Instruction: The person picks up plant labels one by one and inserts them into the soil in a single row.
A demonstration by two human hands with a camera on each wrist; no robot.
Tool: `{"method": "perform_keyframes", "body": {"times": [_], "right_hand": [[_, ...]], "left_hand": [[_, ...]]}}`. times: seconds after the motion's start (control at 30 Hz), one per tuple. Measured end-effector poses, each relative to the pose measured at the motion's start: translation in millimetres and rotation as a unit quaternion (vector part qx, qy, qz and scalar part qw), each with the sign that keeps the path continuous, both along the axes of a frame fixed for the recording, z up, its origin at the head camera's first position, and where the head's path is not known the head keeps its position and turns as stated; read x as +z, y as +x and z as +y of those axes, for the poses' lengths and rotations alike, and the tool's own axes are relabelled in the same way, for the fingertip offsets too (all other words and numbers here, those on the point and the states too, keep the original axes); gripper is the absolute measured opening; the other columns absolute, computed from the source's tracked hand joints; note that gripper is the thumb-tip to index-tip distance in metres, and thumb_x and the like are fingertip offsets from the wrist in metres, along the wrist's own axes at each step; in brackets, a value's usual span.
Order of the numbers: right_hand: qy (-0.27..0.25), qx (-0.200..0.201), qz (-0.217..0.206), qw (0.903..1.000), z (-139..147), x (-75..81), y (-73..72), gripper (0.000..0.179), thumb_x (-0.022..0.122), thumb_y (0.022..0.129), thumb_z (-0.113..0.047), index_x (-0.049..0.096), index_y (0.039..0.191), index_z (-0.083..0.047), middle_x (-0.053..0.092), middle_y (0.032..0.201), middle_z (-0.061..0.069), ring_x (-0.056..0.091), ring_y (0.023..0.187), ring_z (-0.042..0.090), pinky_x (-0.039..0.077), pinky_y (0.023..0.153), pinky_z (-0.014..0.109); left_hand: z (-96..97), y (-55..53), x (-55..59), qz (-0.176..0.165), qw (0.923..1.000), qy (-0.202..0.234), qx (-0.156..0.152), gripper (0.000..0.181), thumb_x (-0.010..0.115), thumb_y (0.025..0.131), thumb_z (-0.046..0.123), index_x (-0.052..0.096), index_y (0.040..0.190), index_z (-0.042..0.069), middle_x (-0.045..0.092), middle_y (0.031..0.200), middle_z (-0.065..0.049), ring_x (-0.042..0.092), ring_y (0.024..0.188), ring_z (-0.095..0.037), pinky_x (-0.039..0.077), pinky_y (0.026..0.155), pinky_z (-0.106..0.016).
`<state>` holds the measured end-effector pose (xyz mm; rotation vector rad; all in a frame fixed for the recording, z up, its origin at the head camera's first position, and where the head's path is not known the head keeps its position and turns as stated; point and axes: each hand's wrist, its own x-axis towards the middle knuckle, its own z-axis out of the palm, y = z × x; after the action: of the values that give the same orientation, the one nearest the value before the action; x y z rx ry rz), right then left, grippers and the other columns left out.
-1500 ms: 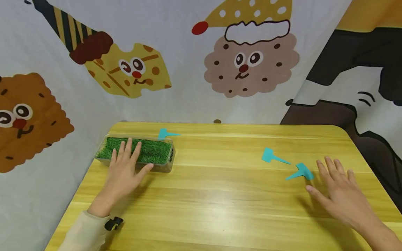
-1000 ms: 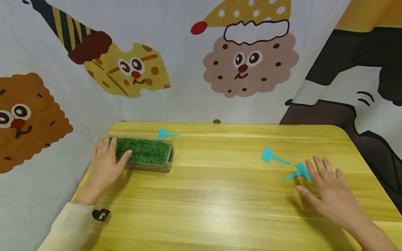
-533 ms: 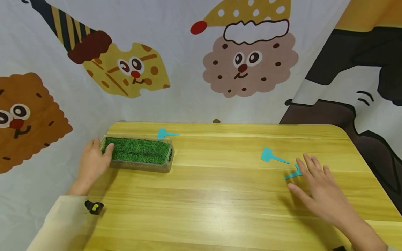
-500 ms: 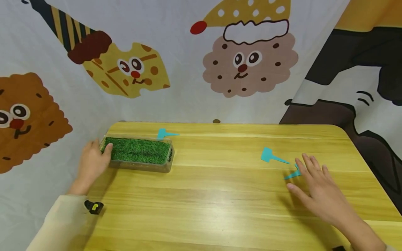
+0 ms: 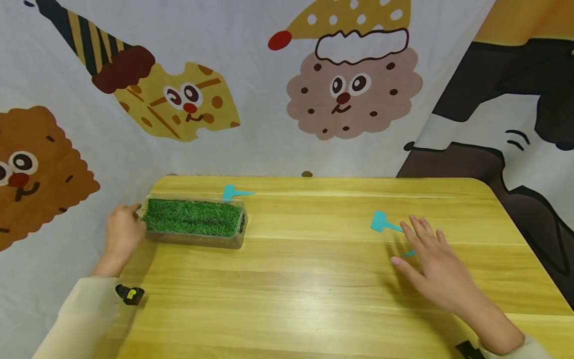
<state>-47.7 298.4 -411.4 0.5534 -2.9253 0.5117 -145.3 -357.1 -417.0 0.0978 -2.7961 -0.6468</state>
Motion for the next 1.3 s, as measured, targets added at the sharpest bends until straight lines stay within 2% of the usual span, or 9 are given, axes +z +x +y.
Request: {"method": "perform_keyframes", "body": {"times": [0.3,0.43,0.67,0.77,0.93,1.07,1.17,1.3], "right_hand": [[-0.022,-0.001,-0.008,0.9997,-16,3.7,-5.2,0.080,0.063,0.106,-0.040,0.021,0.167,-0.009,0.018,0.172,0.019,0.010,0.160,0.034,0.002,0.128,0.048],[-0.029,0.001,-0.012,0.9995,-23,6.1,-8.6,0.081,0.062,0.106,-0.041,0.021,0.167,-0.008,0.019,0.172,0.018,0.014,0.159,0.036,0.007,0.127,0.054],[-0.041,-0.001,-0.027,0.9988,-40,8.7,-17.7,0.077,0.061,0.106,-0.044,0.030,0.164,-0.004,0.029,0.169,0.018,0.034,0.150,0.045,0.027,0.117,0.067],[-0.054,-0.005,-0.032,0.9980,-48,8.4,-22.8,0.073,0.059,0.107,-0.044,0.035,0.162,-0.004,0.034,0.166,0.020,0.040,0.145,0.049,0.033,0.112,0.069],[-0.082,-0.008,-0.042,0.9957,-62,6.8,-33.2,0.068,0.057,0.108,-0.045,0.040,0.159,-0.003,0.041,0.162,0.021,0.045,0.141,0.050,0.038,0.110,0.068],[-0.115,-0.006,-0.054,0.9919,-74,8.9,-38.5,0.065,0.058,0.108,-0.043,0.043,0.158,-0.002,0.045,0.159,0.020,0.045,0.142,0.046,0.039,0.111,0.065],[-0.134,-0.002,-0.062,0.9891,-83,11.7,-40.8,0.064,0.058,0.108,-0.041,0.044,0.157,-0.002,0.046,0.159,0.020,0.044,0.144,0.044,0.038,0.112,0.064],[-0.147,0.003,-0.071,0.9867,-95,14.6,-44.1,0.063,0.059,0.108,-0.041,0.045,0.156,-0.002,0.048,0.158,0.019,0.044,0.145,0.042,0.038,0.113,0.063]], "left_hand": [[9.4,2.3,1.4,0.002,1.0000,-0.001,-0.005,0.048,0.047,0.080,-0.016,0.060,0.126,-0.024,0.060,0.106,-0.043,0.054,0.072,-0.045,0.042,0.064,-0.054],[15.1,3.9,1.8,0.007,0.9999,0.007,-0.009,0.046,0.046,0.082,-0.016,0.060,0.125,-0.024,0.059,0.107,-0.043,0.056,0.077,-0.048,0.042,0.066,-0.054],[24.9,5.8,1.8,0.020,0.9994,0.018,-0.022,0.043,0.045,0.085,-0.016,0.061,0.124,-0.024,0.061,0.109,-0.043,0.059,0.089,-0.058,0.047,0.073,-0.064],[28.7,6.2,1.7,0.028,0.9990,0.021,-0.028,0.042,0.046,0.085,-0.015,0.062,0.122,-0.024,0.062,0.104,-0.042,0.060,0.086,-0.056,0.047,0.073,-0.065],[34.3,8.7,3.3,0.027,0.9984,0.028,-0.040,0.041,0.046,0.084,-0.016,0.062,0.121,-0.025,0.062,0.097,-0.037,0.057,0.071,-0.042,0.043,0.066,-0.053],[37.4,11.9,3.7,0.023,0.9981,0.031,-0.048,0.040,0.047,0.086,-0.016,0.062,0.122,-0.025,0.061,0.095,-0.036,0.056,0.069,-0.038,0.043,0.064,-0.049],[40.4,15.4,3.6,0.018,0.9976,0.035,-0.056,0.038,0.047,0.088,-0.016,0.062,0.122,-0.024,0.061,0.095,-0.035,0.055,0.066,-0.034,0.041,0.058,-0.042],[44.4,18.6,4.2,0.007,0.9968,0.046,-0.064,0.041,0.047,0.086,-0.016,0.061,0.124,-0.024,0.061,0.092,-0.031,0.047,0.063,-0.026,0.033,0.054,-0.033]]}}
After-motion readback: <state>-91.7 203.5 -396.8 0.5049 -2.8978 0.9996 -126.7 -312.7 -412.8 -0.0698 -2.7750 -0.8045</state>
